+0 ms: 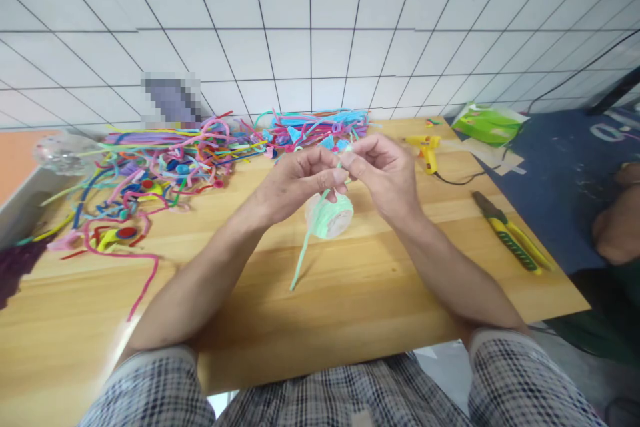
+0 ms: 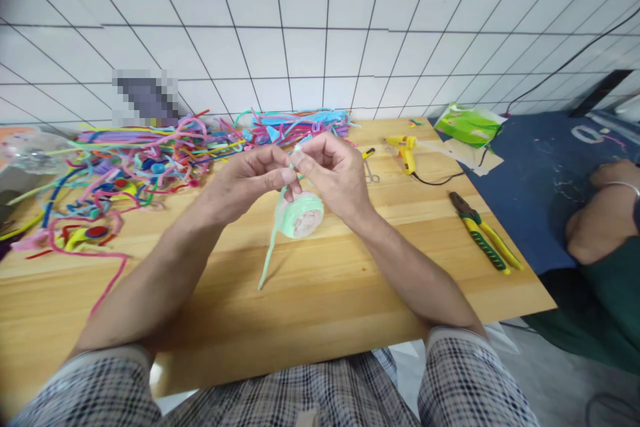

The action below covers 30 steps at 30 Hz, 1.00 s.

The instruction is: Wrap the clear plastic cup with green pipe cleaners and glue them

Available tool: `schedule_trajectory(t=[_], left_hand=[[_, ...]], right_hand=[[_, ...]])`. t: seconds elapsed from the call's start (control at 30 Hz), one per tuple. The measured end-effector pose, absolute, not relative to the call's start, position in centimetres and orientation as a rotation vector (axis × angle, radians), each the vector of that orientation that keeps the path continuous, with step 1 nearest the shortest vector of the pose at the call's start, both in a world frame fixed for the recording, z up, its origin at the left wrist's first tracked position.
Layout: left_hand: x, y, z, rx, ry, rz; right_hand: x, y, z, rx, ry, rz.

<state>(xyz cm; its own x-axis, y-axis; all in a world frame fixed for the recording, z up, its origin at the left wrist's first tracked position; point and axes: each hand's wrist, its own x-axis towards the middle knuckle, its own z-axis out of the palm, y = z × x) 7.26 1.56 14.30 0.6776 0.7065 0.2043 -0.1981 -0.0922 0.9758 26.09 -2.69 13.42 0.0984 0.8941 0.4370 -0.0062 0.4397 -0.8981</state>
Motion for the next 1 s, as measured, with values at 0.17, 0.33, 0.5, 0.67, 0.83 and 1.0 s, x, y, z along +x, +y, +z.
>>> schedule_trajectory(t=[0.17,0.33,0.5,0.67,0.83,1.0], left_hand=[[7.8,1.6,13.7,1.383,0.473,0.827],[7.6,1.5,13.8,1.341,0.496,0.809],[7.4,1.2,14.7,1.274,0.533,0.747],[7.0,1.8,15.1,1.194,0.522,0.630],[7.1,2.3,14.8,1.172,0.559,0.606],[7.2,2.1,14.4,1.179,0.561,0.650]], right_hand=[[26.5,-2.4,13.5,-0.932,-1.384,0.770],[26.7,-2.1,12.7,-0.952,-1.449,0.635],[27.3,-1.9,12.3,-0.963,-1.645,0.299],[28.2,-1.0,11.5,-0.953,-1.755,0.086],[28.8,-0.5,11.6,-0.943,-1.774,0.204],[28.5,-0.8,12.0,-0.911,-1.675,0.581]])
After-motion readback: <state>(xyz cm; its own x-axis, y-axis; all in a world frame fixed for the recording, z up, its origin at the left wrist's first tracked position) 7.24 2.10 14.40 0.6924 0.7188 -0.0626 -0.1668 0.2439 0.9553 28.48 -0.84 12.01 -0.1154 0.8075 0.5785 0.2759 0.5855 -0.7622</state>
